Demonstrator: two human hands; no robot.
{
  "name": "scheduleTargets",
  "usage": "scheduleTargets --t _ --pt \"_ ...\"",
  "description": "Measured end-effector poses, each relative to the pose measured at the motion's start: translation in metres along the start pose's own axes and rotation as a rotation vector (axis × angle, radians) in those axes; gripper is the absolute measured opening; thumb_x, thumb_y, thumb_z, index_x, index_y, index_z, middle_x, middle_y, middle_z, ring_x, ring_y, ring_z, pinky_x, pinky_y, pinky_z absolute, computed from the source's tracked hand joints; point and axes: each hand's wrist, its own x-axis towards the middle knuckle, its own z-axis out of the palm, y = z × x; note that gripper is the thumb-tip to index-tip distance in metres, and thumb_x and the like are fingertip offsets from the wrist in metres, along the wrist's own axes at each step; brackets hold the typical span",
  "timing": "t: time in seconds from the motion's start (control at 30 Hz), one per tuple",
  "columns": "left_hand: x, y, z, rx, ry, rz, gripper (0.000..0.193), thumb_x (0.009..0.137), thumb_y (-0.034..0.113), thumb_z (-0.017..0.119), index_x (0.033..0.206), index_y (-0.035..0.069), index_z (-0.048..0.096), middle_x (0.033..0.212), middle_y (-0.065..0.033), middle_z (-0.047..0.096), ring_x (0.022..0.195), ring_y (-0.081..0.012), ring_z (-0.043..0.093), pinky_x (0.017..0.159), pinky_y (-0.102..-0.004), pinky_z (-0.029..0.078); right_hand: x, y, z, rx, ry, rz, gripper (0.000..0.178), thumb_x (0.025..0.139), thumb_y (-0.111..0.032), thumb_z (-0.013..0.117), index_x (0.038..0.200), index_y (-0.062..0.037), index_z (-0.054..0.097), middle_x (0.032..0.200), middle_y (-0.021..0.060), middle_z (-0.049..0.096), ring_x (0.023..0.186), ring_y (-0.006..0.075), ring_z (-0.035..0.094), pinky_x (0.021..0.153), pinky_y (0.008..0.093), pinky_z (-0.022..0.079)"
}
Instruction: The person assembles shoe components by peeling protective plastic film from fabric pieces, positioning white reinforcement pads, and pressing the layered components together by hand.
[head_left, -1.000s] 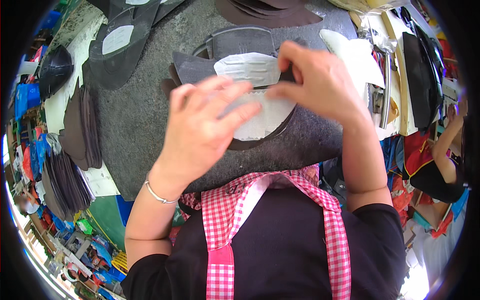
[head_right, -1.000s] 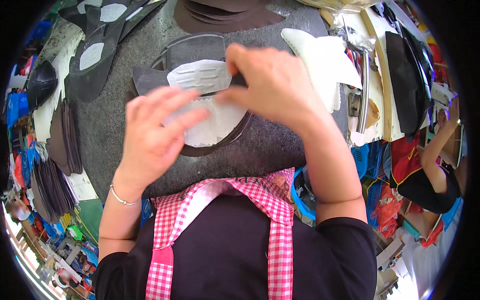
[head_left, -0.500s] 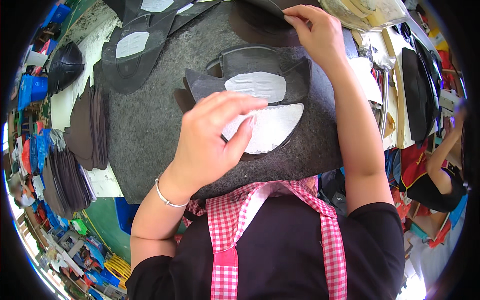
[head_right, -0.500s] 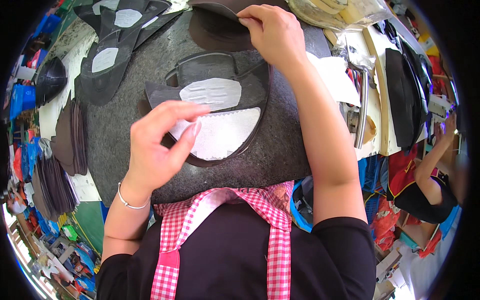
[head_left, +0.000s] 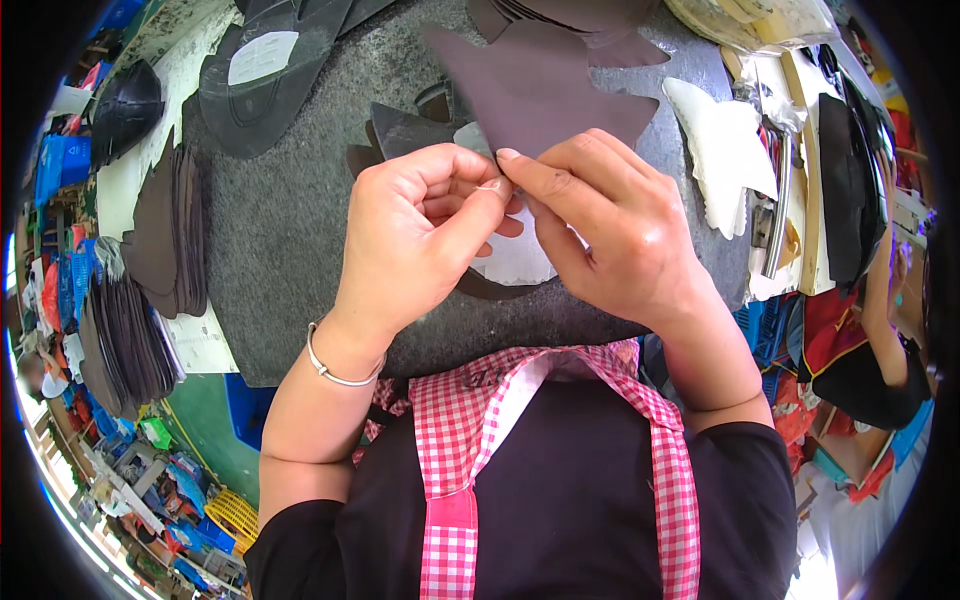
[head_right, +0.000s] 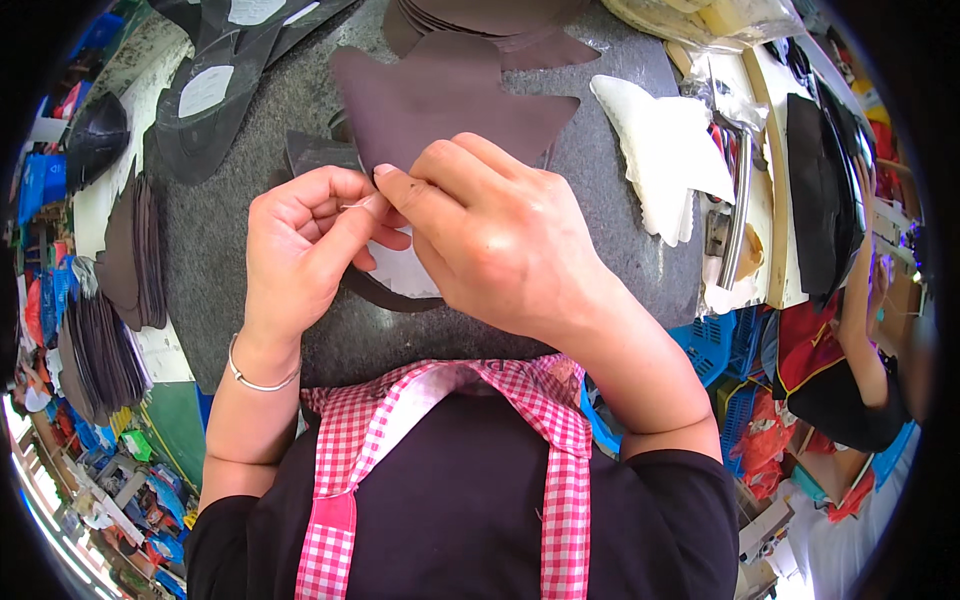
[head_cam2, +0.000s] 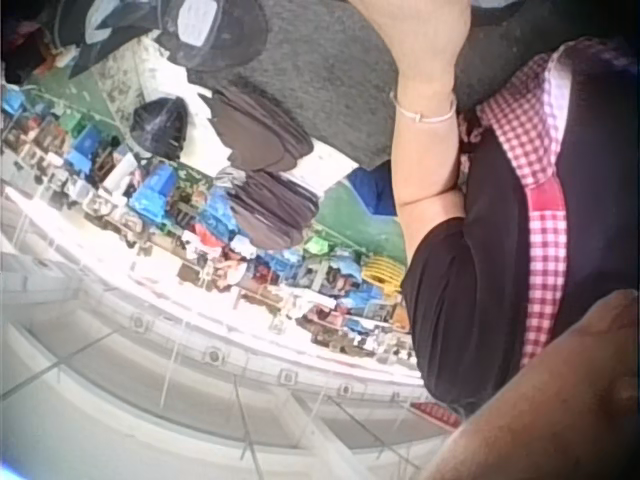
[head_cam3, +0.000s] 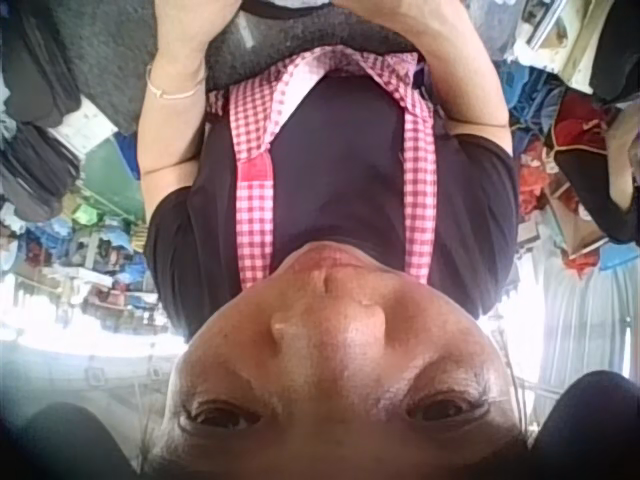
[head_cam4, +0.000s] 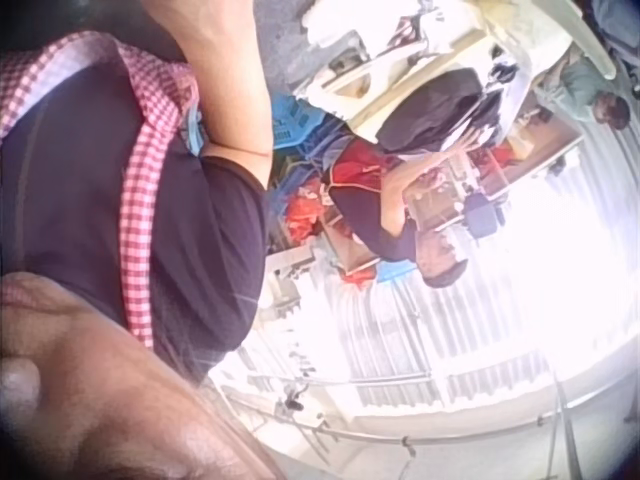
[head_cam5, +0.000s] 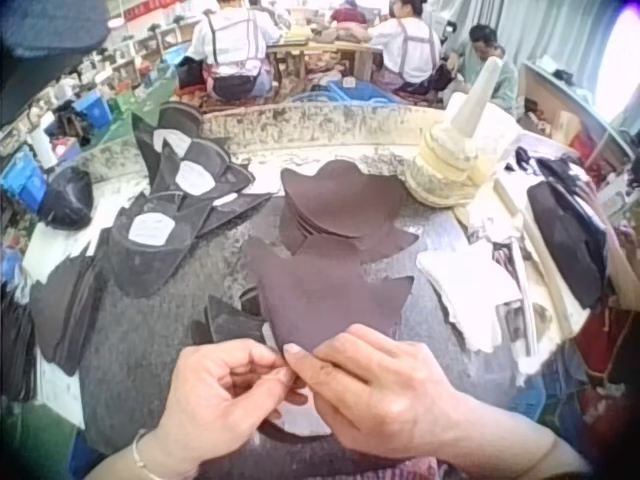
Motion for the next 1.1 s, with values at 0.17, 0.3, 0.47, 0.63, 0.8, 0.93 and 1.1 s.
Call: scheduleTargets --t 0.17,0.3,0.47,0.63,0.8,0.93,1.1 --pt "-0.006 0.0 -0.002 0.025 0.015 -0.002 0.013 0.097 0.008 0.059 0.098 -0.003 0.066 0.084 -0.0074 0.072 0.075 -0.0122 0.072 0.056 -0.0178 0.05 0.003 -0.002 -0.002 0.14 -0.044 0.081 0.022 0.073 -0.001 0.07 0.096 -0.0007 0.07 0.077 0.0081 0.061 0.07 0.0261 0.063 0.058 0.0368 0.052" --pt "-0.009 0.0 -0.002 0.067 0.034 0.017 0.012 0.094 0.007 0.061 0.093 -0.002 0.067 0.079 -0.0054 0.072 0.073 -0.0093 0.07 0.059 -0.0189 0.051 0.01 -0.004 -0.005 0.194 -0.127 0.143 0.011 0.076 -0.005 0.068 0.087 -0.0031 0.067 0.073 0.0101 0.061 0.067 0.0306 0.063 0.057 0.0395 0.051" --pt "-0.013 -0.004 -0.006 0.124 0.018 0.068 0.01 0.09 0.005 0.063 0.084 -0.002 0.067 0.075 -0.0042 0.07 0.068 -0.0063 0.066 0.06 -0.0197 0.051 0.016 -0.005 -0.007 0.213 -0.209 0.177 0.006 0.076 -0.005 0.068 0.082 -0.0039 0.066 0.071 0.0101 0.061 0.062 0.0296 0.062 0.055 0.0388 0.05" --pt "-0.014 -0.01 -0.024 -0.191 -0.006 0.066 0.007 0.089 0.002 0.061 0.083 -0.001 0.062 0.076 -0.003 0.067 0.066 -0.0045 0.061 0.059 -0.0193 0.048 0.017 -0.005 -0.012 0.286 -0.07 0.508 0.012 0.079 -0.006 0.075 0.086 0.0007 0.068 0.072 0.0071 0.066 0.062 0.0129 0.064 0.059 0.0257 0.051" --pt "-0.015 -0.012 -0.013 -0.173 -0.014 0.12 0.006 0.089 0.002 0.062 0.084 0.0 0.061 0.077 -0.0004 0.064 0.068 -0.0026 0.057 0.062 -0.0182 0.046 0.015 -0.017 0.001 0.81 -0.169 0.692 0.027 0.086 -0.016 0.077 0.101 0.0056 0.069 0.077 0.0062 0.07 0.071 0.008 0.064 0.063 0.024 0.052" --pt "-0.017 -0.011 -0.015 -0.098 0.046 0.162 0.007 0.087 0.0 0.062 0.081 0.001 0.058 0.072 0.0031 0.056 0.066 -0.0015 0.051 0.059 -0.018 0.042 0.015 -0.016 -0.002 0.77 -0.086 0.775 0.018 0.089 -0.009 0.072 0.101 0.0045 0.069 0.076 0.0045 0.069 0.068 0.0068 0.064 0.06 0.0218 0.051" --pt "-0.021 -0.015 -0.023 -0.156 0.089 0.264 0.007 0.086 0.0 0.06 0.08 0.001 0.057 0.074 0.0018 0.057 0.066 -0.0022 0.049 0.058 -0.0182 0.038 0.018 -0.018 -0.008 0.813 0.011 0.807 0.014 0.092 -0.01 0.069 0.099 0.0025 0.07 0.078 0.0027 0.069 0.066 0.0065 0.064 0.057 0.0208 0.05"
